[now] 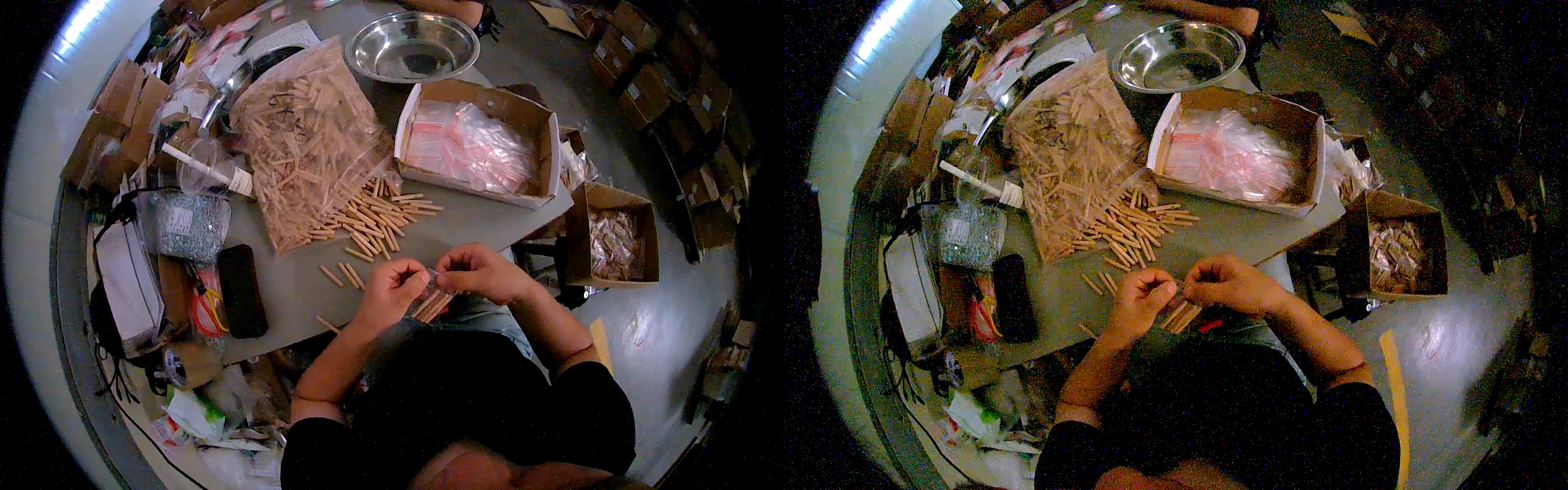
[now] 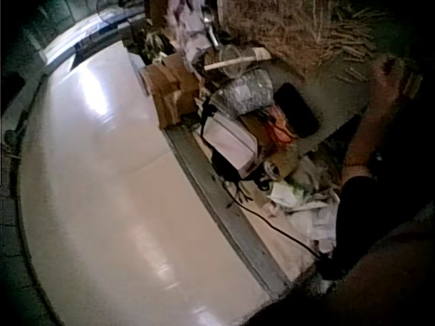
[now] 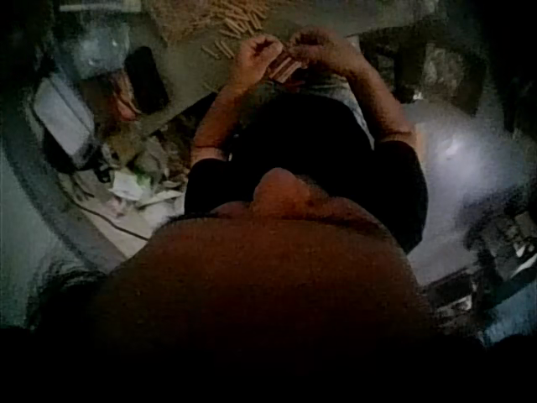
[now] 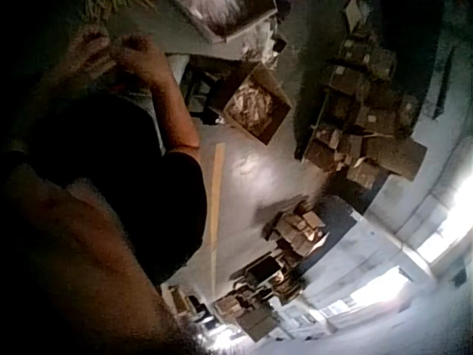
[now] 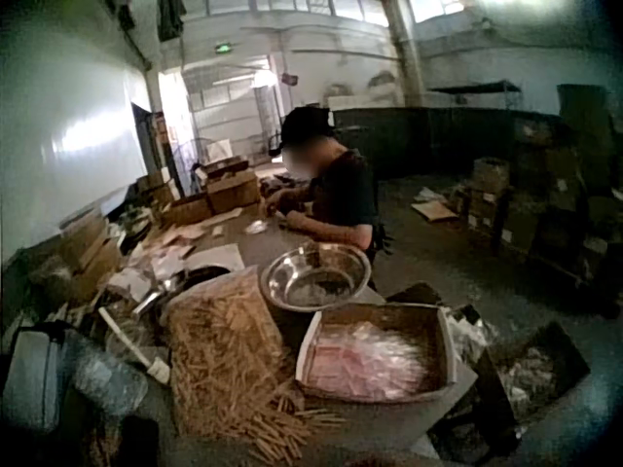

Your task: The person sits at a table and repeatedly picks up small wooden sticks, inserts them into small plastic bags, and places the filled bags into a cardboard box. The person handles the sticks and bags by hand throughout the process.

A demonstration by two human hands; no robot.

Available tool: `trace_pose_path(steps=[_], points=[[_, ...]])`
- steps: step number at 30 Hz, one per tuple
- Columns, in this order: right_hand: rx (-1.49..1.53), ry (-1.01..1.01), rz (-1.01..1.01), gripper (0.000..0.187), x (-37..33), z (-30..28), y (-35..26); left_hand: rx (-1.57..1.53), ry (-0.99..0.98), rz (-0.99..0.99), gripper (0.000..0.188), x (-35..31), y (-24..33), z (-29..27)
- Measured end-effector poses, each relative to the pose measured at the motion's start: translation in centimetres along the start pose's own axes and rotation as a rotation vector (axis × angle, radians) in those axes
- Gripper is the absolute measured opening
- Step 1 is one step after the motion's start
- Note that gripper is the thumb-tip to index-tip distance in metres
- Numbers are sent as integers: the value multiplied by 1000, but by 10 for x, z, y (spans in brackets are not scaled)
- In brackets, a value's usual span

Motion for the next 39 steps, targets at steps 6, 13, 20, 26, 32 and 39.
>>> trace_pose_path(steps=[6,13,20,26,32,39], points=[[-52,85,-60,9,5,-1,4,30,-74,51,16,14,6,3],[105,152,-37,15,-1,-10,1,-321,-61,-71,14,32,-7,0],[150,220,-129,19,-23,-35,1,-316,-137,-89,17,42,3,10],[-286,784,-144,12,-153,-137,-26,-4,-283,171,16,58,31,28],[-647,1553,-465,15,-295,-194,-43,685,-203,685,20,119,139,62],[-758,1187,-215,14,-208,-161,-14,1208,-550,1079,22,179,106,137]])
Point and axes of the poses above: each hand's wrist, its own x-axis towards the middle knuckle, its own z-axis out of the palm, y = z × x, the point moved 9 cm from there along x, towards the middle knuckle, and after that the axes turned 2 degrees about x, right-handed, at the moved point
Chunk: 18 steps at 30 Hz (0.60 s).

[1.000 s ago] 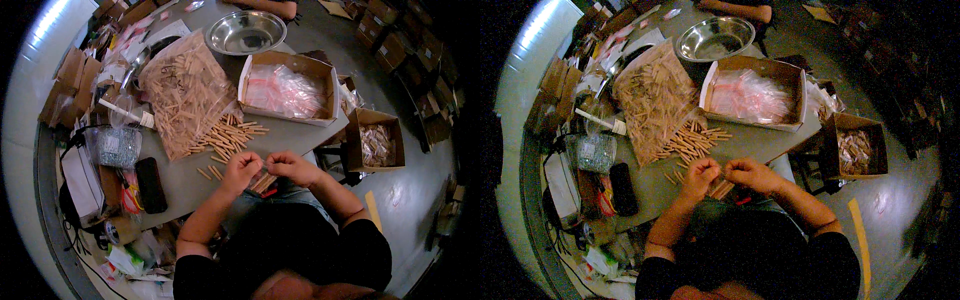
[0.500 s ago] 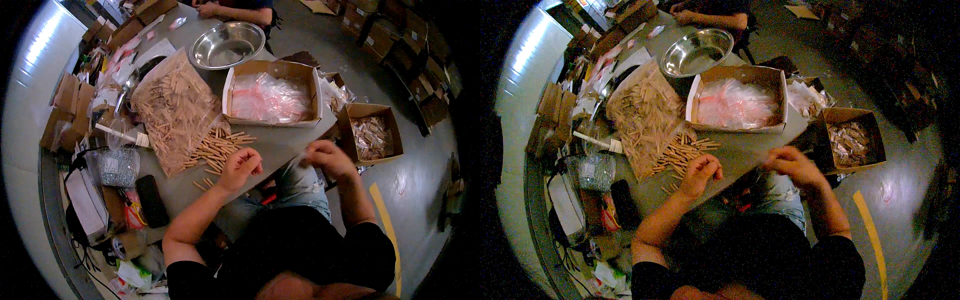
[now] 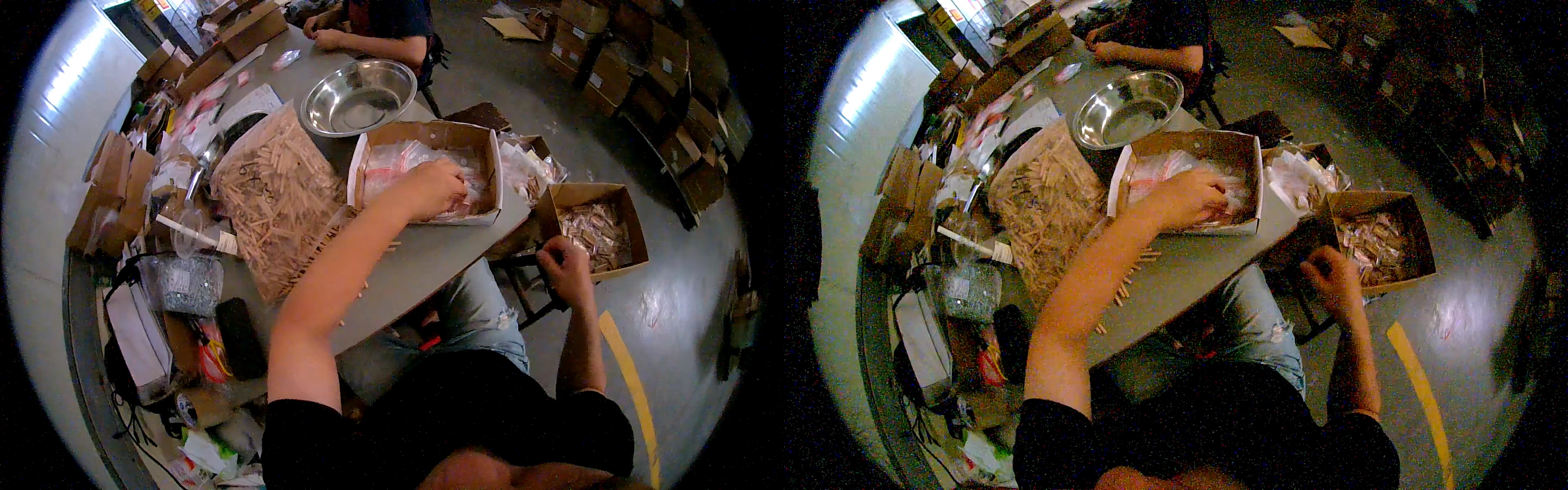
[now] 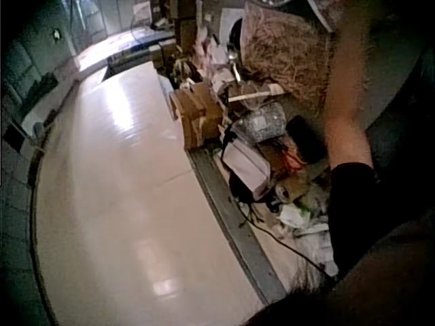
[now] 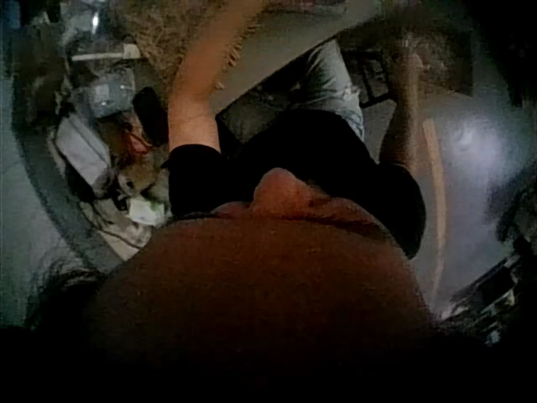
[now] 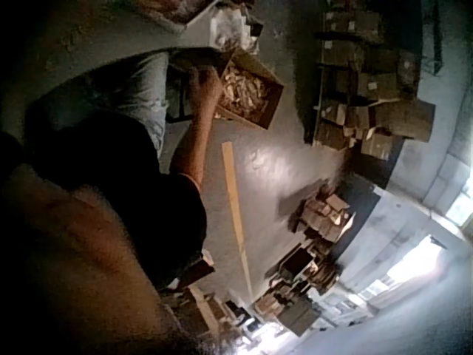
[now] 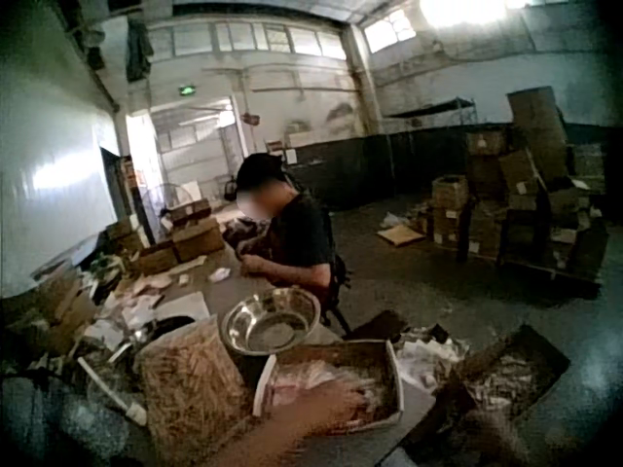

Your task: The person sits at a table and repeatedly picks up small wooden sticks, inserts them into small plastic bags, and places the filled bags into a cardboard box. The person handles the sticks and bags by hand throughout the process.

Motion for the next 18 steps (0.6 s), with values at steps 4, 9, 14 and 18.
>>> trace_pose_path(steps=[4,9,14,18], points=[[-27,-144,-153,19,-4,36,-39,10,-77,-285,16,5,-23,8],[0,-299,-286,16,-15,68,-76,-309,252,-569,14,-25,-37,-52],[75,-487,-481,16,-34,118,-112,-361,495,-564,22,-64,-53,-83],[4,-587,-646,18,-51,157,-144,-306,541,-504,23,-84,-65,-90]])
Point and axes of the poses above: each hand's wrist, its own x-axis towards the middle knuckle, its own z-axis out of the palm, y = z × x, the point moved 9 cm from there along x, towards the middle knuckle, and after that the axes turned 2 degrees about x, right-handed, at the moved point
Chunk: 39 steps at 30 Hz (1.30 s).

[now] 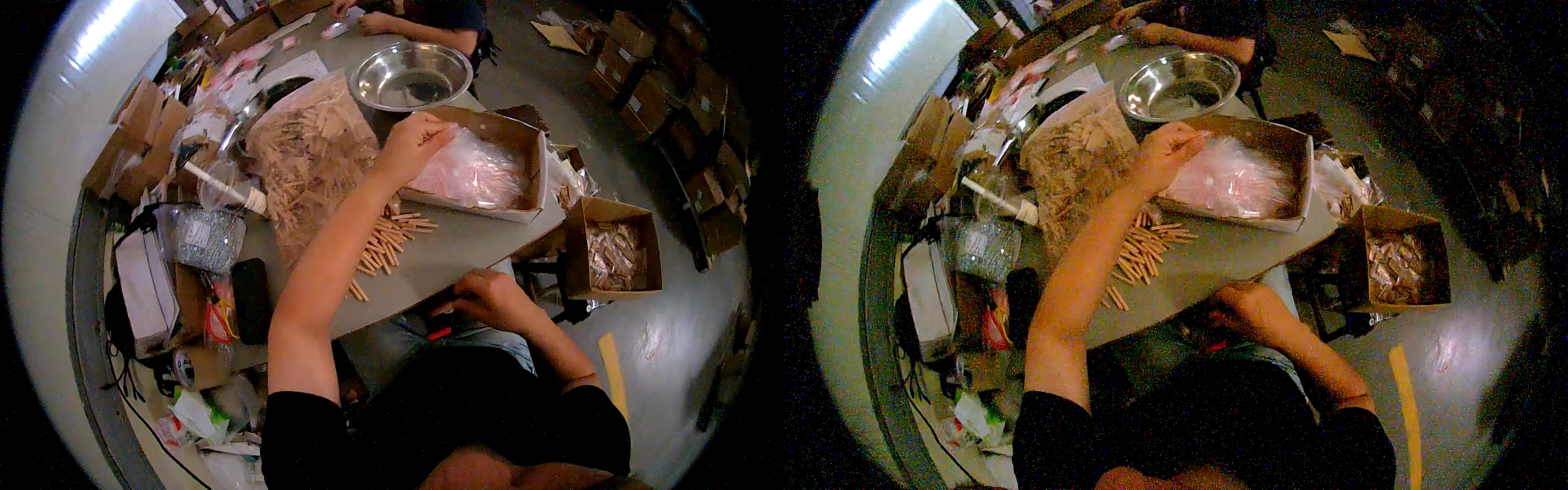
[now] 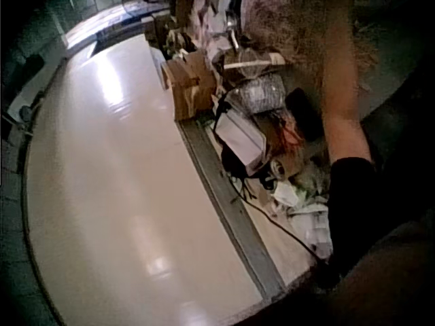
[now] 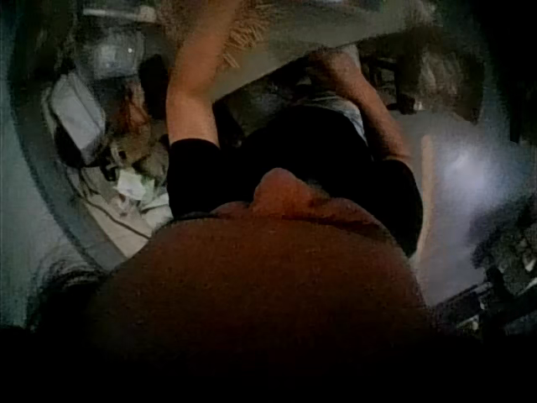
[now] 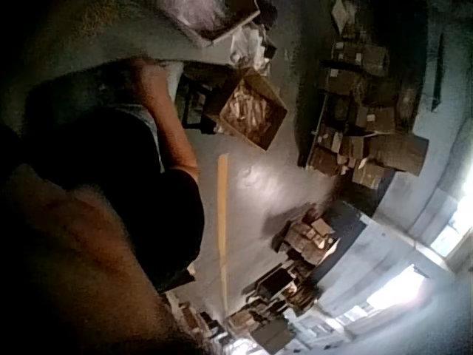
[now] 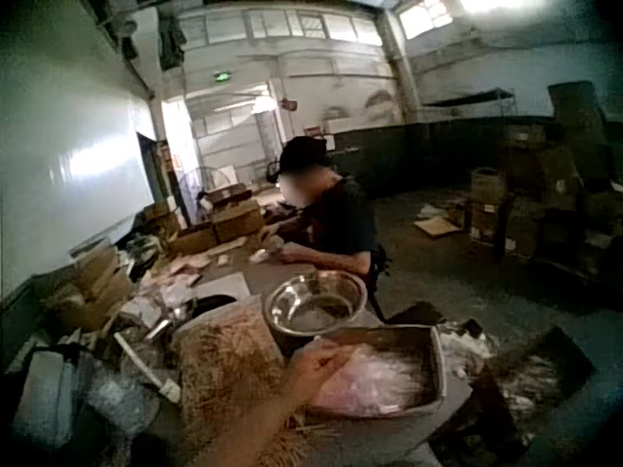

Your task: The person sits at a table and repeatedly picks up small wooden sticks, inserts them into small plastic bags, and places the filled bags into a cardboard box. The person handles the sticks and bags by hand throughout the process.

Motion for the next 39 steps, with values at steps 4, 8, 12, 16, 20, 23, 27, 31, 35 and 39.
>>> trace_pose_path(steps=[4,8,12,16,20,23,27,31,35,39], points=[[-43,-113,-83,19,20,32,-17,50,13,-86,27,-19,-24,-9],[-77,-183,-126,20,39,44,-46,-9,164,-266,24,-33,-14,-53],[-42,-136,-291,20,55,75,-64,15,331,-369,21,-69,-13,-112],[-69,-2,-305,24,78,101,-79,-81,413,-567,20,-148,-19,-167],[-144,68,-176,30,93,114,-84,-392,633,-615,13,-225,6,-180],[-207,92,-161,25,97,118,-87,-339,662,-662,9,-273,29,-179],[-255,78,-166,19,101,118,-87,-556,558,-525,8,-331,41,-147],[-268,114,-143,19,108,122,-82,-1030,424,-705,21,-358,51,-83],[-348,231,-190,31,115,108,-102,-1114,68,-861,27,-360,72,-30],[-430,213,-47,43,117,102,-90,-1037,-177,-849,26,-374,68,9]])
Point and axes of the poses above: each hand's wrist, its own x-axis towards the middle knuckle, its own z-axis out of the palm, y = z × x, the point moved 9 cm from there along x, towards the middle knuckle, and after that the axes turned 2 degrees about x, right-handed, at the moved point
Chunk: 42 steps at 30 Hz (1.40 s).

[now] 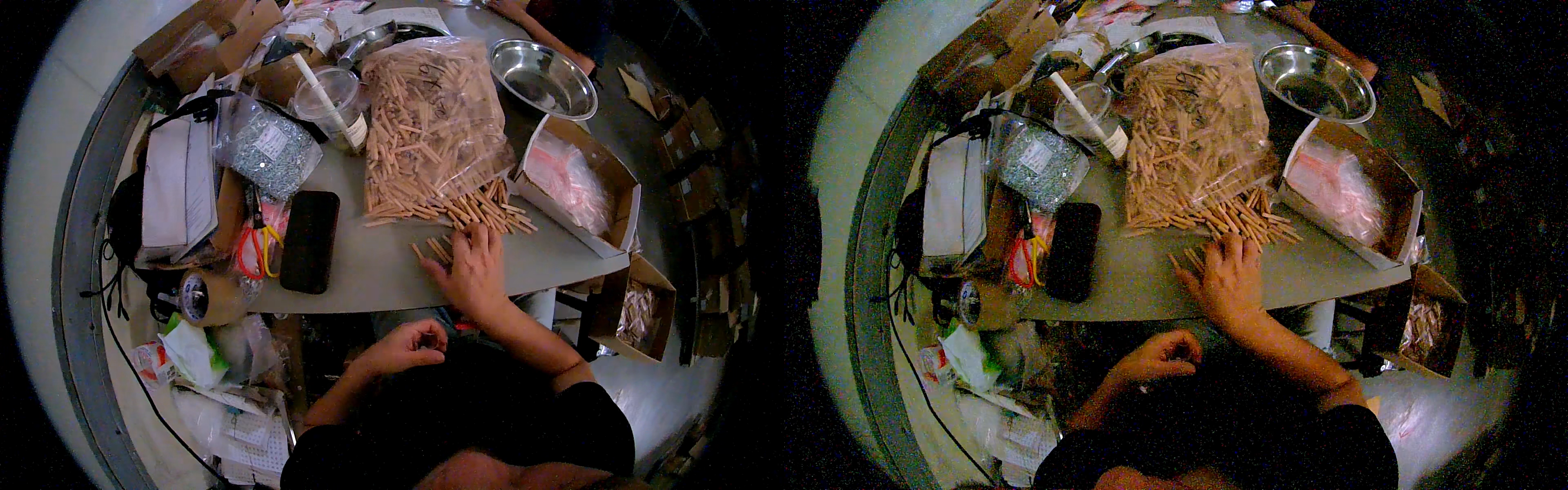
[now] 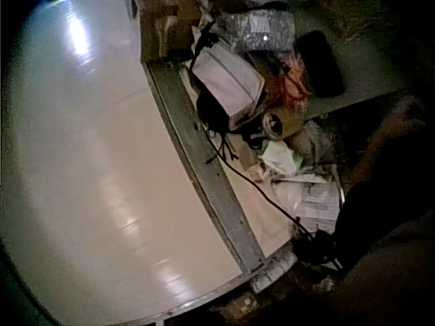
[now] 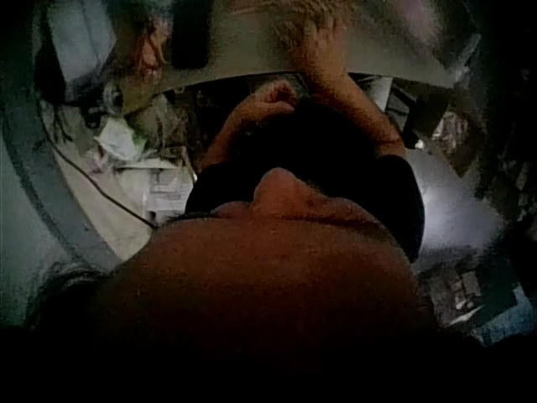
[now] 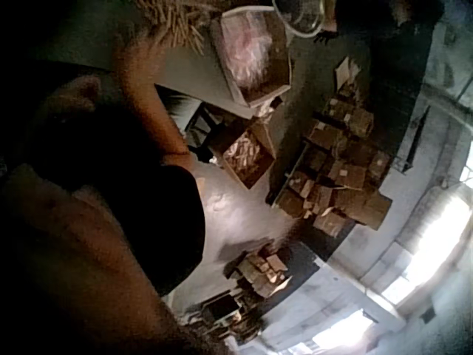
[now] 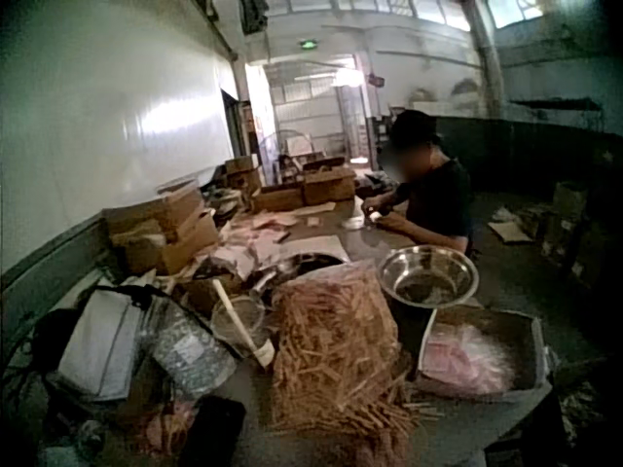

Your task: The person sits at a table and repeatedly picks up small wooden sticks, inserts them into small plastic bags, and places the filled bags into a cardboard box. The person handles the sticks and bags by hand throughout the process.

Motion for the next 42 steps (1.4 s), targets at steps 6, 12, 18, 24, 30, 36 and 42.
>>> trace_pose_path(steps=[6,12,18,24,30,36,42], points=[[44,-43,-38,36,-8,16,-14,225,48,-84,36,18,-37,0],[126,-92,-189,28,-19,23,-17,314,8,-15,42,50,-76,-5],[206,-199,-251,38,-40,2,1,-241,51,-33,46,56,-53,2],[299,-388,-376,39,-54,-10,2,-618,-43,-158,48,51,-45,13],[614,-566,-425,39,-65,-10,-4,-484,-3,-184,48,54,-52,13],[843,-557,-267,32,-58,-42,16,-129,-66,-83,60,62,-35,21],[664,-357,-415,20,-62,-73,16,70,-58,75,62,71,21,34]])
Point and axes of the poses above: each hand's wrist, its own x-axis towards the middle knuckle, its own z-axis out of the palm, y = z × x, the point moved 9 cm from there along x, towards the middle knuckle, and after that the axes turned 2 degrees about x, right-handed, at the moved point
